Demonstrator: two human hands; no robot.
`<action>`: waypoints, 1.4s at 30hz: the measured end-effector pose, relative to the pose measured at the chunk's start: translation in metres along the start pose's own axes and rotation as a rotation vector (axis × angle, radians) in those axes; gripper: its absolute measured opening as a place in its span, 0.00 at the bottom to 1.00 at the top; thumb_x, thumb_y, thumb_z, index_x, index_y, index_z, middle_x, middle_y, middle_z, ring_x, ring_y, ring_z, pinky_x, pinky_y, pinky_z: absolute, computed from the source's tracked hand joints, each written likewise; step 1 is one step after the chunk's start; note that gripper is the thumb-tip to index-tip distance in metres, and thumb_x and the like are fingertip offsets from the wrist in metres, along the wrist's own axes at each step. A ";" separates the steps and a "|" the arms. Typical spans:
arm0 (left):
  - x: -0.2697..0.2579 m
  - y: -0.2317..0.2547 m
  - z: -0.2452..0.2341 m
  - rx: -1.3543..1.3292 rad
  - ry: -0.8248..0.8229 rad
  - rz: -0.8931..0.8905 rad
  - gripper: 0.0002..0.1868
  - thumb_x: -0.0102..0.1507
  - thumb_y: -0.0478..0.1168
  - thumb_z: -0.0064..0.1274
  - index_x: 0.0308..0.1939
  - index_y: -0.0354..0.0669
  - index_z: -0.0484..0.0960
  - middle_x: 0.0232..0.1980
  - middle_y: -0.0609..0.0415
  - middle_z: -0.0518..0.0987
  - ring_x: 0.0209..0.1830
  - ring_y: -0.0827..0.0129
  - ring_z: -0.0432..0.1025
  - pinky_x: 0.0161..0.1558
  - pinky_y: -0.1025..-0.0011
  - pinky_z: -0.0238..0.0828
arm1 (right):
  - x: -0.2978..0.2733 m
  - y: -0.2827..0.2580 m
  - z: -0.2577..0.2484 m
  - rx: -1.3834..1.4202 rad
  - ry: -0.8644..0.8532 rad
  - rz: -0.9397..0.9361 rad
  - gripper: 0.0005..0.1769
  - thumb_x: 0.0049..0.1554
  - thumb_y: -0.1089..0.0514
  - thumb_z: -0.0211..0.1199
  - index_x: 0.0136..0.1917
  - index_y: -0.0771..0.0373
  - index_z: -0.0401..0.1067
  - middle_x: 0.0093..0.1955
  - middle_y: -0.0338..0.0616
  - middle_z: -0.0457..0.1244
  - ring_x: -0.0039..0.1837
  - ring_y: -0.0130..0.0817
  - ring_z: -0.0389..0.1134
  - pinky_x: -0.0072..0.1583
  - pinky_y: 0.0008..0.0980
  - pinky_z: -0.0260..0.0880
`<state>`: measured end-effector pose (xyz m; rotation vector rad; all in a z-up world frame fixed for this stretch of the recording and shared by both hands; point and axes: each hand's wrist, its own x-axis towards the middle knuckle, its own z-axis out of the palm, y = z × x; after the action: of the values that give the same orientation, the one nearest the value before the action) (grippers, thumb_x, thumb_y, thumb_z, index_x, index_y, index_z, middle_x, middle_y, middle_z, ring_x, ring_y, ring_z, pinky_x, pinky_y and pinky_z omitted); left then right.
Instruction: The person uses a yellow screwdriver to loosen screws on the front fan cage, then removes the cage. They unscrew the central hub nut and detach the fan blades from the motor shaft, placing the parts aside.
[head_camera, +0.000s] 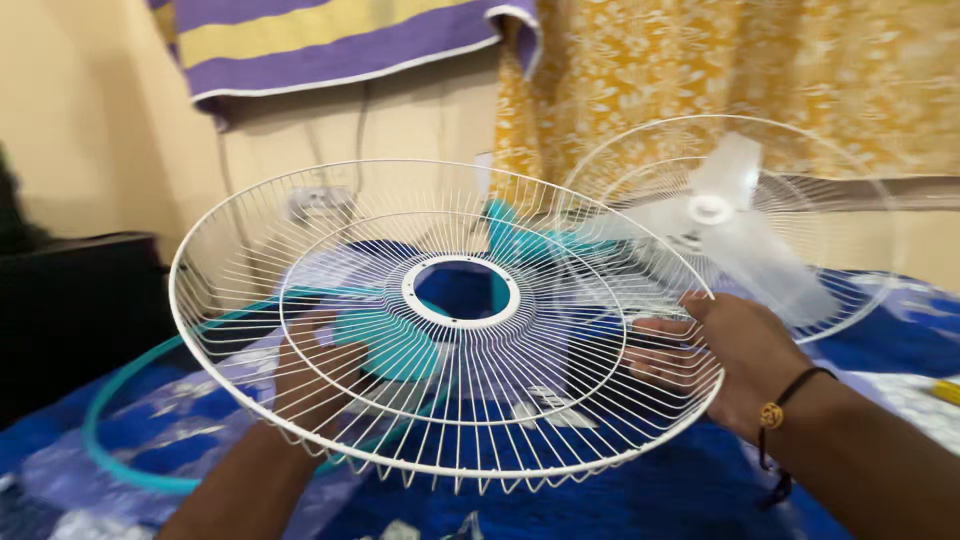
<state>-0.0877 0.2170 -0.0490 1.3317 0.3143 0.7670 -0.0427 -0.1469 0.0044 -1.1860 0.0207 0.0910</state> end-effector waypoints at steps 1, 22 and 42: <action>0.001 -0.001 -0.010 0.026 0.021 0.000 0.31 0.58 0.40 0.55 0.66 0.43 0.68 0.51 0.44 0.73 0.45 0.54 0.69 0.40 0.53 0.67 | 0.003 0.003 0.011 -0.022 -0.011 0.010 0.19 0.68 0.54 0.40 0.68 0.62 0.57 0.60 0.61 0.67 0.53 0.61 0.71 0.53 0.54 0.77; 0.006 0.004 -0.065 1.366 0.050 0.199 0.38 0.61 0.62 0.43 0.74 0.62 0.59 0.73 0.54 0.57 0.71 0.53 0.51 0.62 0.38 0.47 | 0.043 0.048 0.152 -0.018 -0.286 0.071 0.24 0.65 0.60 0.42 0.72 0.67 0.47 0.65 0.67 0.58 0.58 0.72 0.68 0.59 0.63 0.76; -0.023 0.047 -0.104 1.712 -0.112 -0.393 0.46 0.63 0.79 0.31 0.82 0.75 0.42 0.86 0.55 0.36 0.86 0.51 0.25 0.76 0.33 0.22 | 0.069 0.115 0.168 0.186 -0.459 0.279 0.25 0.65 0.54 0.47 0.68 0.75 0.58 0.68 0.65 0.62 0.66 0.60 0.66 0.66 0.62 0.70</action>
<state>-0.1826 0.2818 -0.0346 2.7277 1.2589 -0.1126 0.0109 0.0551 -0.0429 -0.9490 -0.2059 0.5926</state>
